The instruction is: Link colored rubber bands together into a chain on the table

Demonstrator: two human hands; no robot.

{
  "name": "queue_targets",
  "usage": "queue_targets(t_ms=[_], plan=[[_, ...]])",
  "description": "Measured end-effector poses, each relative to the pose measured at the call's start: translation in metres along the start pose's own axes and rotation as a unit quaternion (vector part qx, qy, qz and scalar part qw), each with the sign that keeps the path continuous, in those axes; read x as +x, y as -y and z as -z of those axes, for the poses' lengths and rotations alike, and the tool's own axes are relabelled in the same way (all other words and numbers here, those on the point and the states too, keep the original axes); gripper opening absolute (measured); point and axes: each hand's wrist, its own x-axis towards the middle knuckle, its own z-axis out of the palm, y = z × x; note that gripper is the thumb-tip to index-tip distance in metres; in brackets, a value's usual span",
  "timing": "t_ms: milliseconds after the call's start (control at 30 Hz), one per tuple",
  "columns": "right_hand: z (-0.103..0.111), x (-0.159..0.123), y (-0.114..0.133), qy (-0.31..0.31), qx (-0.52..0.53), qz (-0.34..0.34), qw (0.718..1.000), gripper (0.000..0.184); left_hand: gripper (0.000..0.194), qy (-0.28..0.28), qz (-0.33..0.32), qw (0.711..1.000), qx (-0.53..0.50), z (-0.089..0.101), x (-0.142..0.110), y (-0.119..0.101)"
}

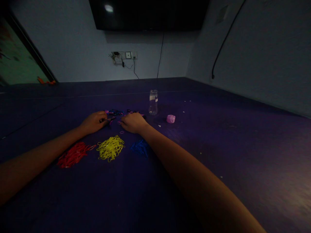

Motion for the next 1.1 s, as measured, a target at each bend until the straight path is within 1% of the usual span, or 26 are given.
queue_targets(t_ms=[633, 900, 1100], plan=[[0.0006, -0.0007, -0.0001, -0.008, 0.011, -0.001, 1.000, 0.039, 0.028, -0.015, -0.020, 1.000, 0.018, -0.0009, 0.0006, 0.0030], [-0.0011, -0.0011, -0.0006, -0.019, 0.012, 0.006, 1.000, 0.042, 0.029, -0.004, -0.016, 1.000, 0.022, 0.0003, 0.0012, 0.0022], [-0.0026, -0.0008, -0.0011, -0.018, 0.016, 0.002, 1.000, 0.041, 0.029, -0.005, -0.017, 1.000, 0.025, -0.0003, 0.0012, 0.0043]])
